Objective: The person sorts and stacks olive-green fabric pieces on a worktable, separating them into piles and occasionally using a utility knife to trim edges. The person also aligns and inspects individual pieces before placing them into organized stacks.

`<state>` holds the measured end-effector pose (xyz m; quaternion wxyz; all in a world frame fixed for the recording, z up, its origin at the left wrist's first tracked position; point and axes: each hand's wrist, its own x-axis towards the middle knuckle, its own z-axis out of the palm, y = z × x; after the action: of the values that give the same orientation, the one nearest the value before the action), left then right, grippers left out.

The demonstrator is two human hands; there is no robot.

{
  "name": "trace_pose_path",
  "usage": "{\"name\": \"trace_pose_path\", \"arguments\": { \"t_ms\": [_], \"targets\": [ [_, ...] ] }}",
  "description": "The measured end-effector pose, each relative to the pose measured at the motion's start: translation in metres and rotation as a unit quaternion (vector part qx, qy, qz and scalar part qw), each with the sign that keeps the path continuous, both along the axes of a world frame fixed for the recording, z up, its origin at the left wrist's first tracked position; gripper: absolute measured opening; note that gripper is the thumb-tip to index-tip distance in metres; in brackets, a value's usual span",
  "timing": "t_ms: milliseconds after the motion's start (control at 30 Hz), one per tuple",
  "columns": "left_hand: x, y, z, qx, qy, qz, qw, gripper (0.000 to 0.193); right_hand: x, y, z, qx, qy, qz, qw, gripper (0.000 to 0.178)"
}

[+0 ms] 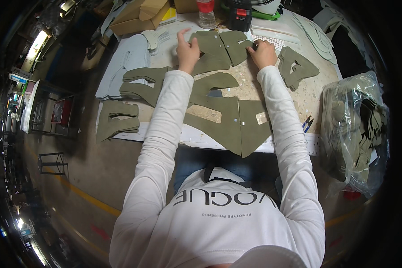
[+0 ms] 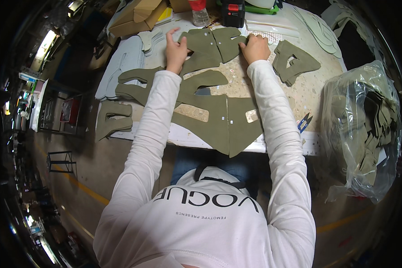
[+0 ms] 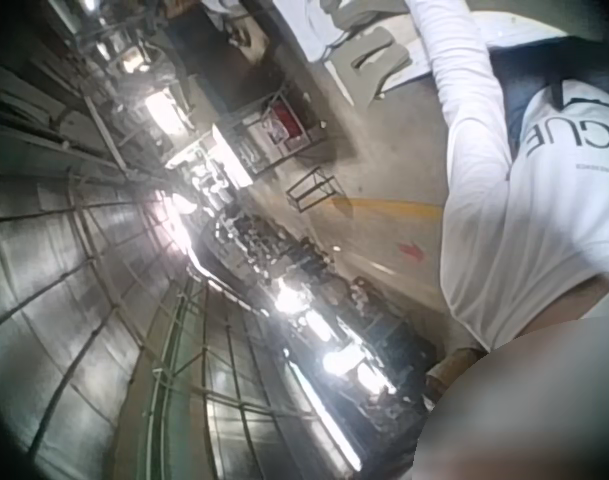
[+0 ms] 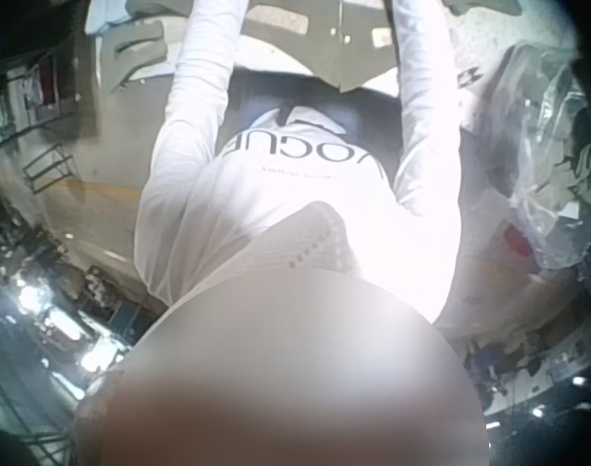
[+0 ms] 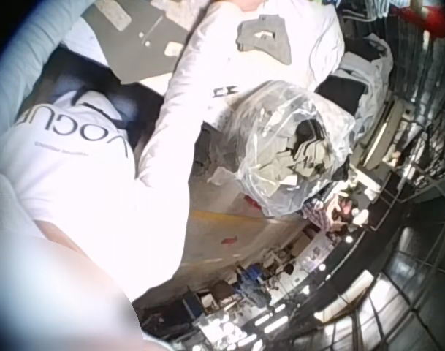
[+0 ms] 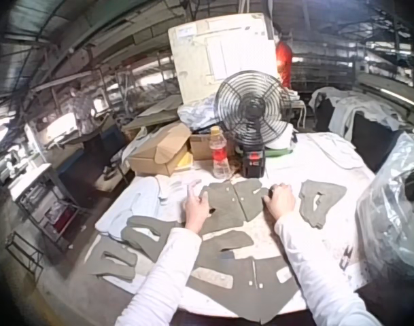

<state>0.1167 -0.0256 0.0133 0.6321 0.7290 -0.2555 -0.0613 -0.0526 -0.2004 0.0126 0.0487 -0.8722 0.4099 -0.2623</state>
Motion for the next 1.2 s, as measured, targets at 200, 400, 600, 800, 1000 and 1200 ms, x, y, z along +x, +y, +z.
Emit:
{"name": "trace_pose_path", "arguments": {
  "t_ms": [200,400,600,800,1000,1200],
  "targets": [
    [0.019,0.012,0.015,-0.273,0.100,-0.100,0.952,0.021,-0.001,-0.001,0.001,-0.005,-0.014,0.011,1.000,0.038],
    [0.026,0.023,0.022,-0.269,0.123,-0.059,0.953,0.023,-0.001,0.005,0.002,-0.041,-0.016,-0.004,0.999,0.038],
    [0.027,0.023,0.022,-0.291,0.114,-0.065,0.948,0.020,-0.001,-0.008,-0.008,-0.015,-0.043,0.004,0.999,0.032],
    [0.036,0.014,0.008,-0.287,0.057,-0.036,0.956,0.020,0.011,-0.004,0.001,0.081,-0.280,0.090,0.952,0.024],
    [0.035,0.044,0.030,-0.301,0.096,-0.147,0.937,0.029,-0.056,0.012,0.066,0.325,-0.474,0.228,0.786,0.020],
    [-0.058,0.163,0.081,-0.116,0.086,-0.249,0.958,0.029,-0.211,0.074,0.107,0.294,-0.443,0.207,0.821,0.028]
  ]
}}
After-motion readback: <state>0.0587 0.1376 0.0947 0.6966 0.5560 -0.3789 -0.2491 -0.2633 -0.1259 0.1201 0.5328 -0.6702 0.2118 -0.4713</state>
